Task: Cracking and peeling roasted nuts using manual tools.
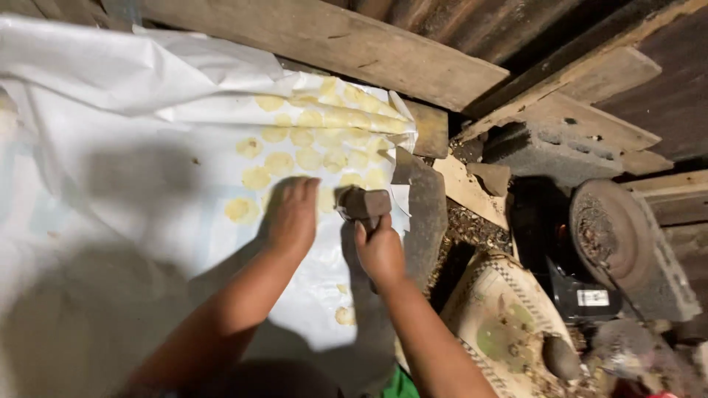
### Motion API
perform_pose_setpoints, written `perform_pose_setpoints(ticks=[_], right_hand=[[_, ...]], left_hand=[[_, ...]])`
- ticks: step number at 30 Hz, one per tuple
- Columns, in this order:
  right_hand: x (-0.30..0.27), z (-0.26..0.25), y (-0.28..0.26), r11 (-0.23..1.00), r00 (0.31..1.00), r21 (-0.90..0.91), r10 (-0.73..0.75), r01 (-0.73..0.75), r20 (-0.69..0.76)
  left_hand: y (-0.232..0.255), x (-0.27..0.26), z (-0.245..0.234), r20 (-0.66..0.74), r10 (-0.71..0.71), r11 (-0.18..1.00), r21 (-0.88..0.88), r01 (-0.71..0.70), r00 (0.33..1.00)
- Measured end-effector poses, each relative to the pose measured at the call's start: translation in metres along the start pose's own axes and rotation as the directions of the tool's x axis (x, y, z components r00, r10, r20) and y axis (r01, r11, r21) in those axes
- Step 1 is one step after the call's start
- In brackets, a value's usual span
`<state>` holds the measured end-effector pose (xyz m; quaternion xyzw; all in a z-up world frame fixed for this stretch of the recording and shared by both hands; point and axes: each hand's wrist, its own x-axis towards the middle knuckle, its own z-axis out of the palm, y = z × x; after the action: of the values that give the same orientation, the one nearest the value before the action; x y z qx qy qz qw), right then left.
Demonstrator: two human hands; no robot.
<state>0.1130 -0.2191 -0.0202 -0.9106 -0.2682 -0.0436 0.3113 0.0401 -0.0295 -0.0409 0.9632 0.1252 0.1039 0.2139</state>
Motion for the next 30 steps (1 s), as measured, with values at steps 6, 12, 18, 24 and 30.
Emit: perform_pose_setpoints(ticks=[6,12,18,24,30], right_hand=[[0.038,-0.054,-0.038,0.953,0.885,-0.068,0.299,-0.295,0.357],[0.012,-0.022,-0.029,0.994,0.991,0.06,0.084,-0.09,0.102],[0.006,-0.023,-0.037,0.95,0.897,-0.085,0.311,-0.3,0.315],[-0.031,-0.022,-0.066,0.96,0.935,0.073,0.243,-0.269,0.258],[-0.055,0.013,-0.077,0.984,0.934,0.055,0.141,-0.167,0.327]], left_hand=[[-0.039,-0.032,-0.055,-0.39,-0.092,0.994,0.018,0.107,0.916],[-0.058,-0.008,-0.066,-0.42,-0.131,0.991,-0.062,0.115,0.898],[-0.055,0.04,-0.042,-0.228,0.122,0.982,0.172,-0.084,0.966],[-0.056,0.078,-0.032,0.217,-0.014,0.95,0.308,-0.055,0.976],[-0.071,0.122,-0.037,0.249,-0.102,0.962,0.27,0.032,0.963]])
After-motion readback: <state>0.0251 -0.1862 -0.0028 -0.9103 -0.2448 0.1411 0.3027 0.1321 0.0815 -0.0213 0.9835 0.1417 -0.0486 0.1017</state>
